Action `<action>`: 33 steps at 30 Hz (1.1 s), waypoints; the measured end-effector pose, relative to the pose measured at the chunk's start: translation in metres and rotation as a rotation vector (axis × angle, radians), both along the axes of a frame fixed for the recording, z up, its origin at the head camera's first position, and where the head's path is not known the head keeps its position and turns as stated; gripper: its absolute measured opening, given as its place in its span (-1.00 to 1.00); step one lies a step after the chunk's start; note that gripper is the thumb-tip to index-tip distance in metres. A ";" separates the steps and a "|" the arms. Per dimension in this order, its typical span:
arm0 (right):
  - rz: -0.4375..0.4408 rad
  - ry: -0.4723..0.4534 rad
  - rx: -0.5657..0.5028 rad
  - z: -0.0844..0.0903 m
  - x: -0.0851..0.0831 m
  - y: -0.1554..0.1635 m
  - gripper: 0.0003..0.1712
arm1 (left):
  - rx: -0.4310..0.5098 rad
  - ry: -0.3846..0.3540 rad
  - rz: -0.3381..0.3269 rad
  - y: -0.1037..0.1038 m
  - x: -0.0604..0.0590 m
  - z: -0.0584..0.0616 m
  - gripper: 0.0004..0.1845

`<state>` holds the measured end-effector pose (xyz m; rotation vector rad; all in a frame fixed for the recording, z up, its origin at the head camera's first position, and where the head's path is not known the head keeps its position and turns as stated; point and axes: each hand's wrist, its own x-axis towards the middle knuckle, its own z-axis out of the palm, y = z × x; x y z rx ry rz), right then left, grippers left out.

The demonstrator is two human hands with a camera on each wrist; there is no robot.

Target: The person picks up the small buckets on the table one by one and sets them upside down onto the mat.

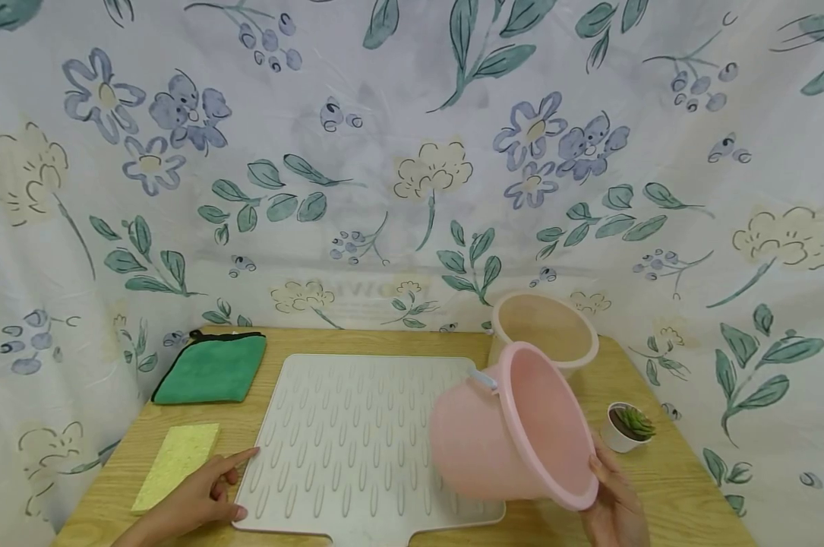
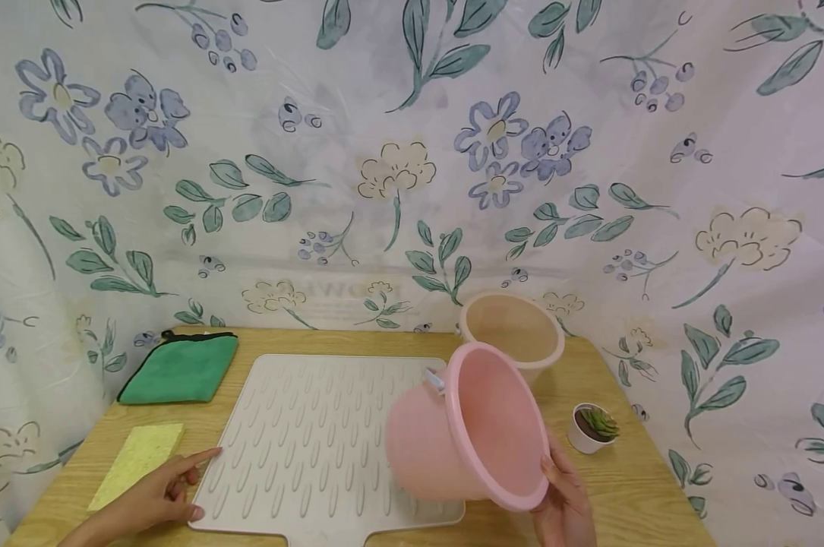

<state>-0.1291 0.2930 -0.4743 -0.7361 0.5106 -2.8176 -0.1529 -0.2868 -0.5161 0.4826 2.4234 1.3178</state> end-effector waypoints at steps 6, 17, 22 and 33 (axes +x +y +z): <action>0.031 0.015 -0.014 -0.002 -0.001 -0.007 -0.35 | -0.004 -0.007 0.001 0.000 0.000 0.001 -0.11; 0.063 -0.018 -0.054 -0.005 -0.002 -0.015 -0.36 | -0.007 -0.029 0.018 0.000 0.002 0.002 -0.11; 0.049 -0.027 -0.049 -0.006 -0.002 -0.020 -0.35 | -0.006 -0.034 0.023 0.000 0.002 0.002 -0.11; 0.093 0.010 -0.129 -0.009 -0.004 -0.032 -0.37 | 0.030 -0.040 0.019 0.000 0.002 0.003 -0.13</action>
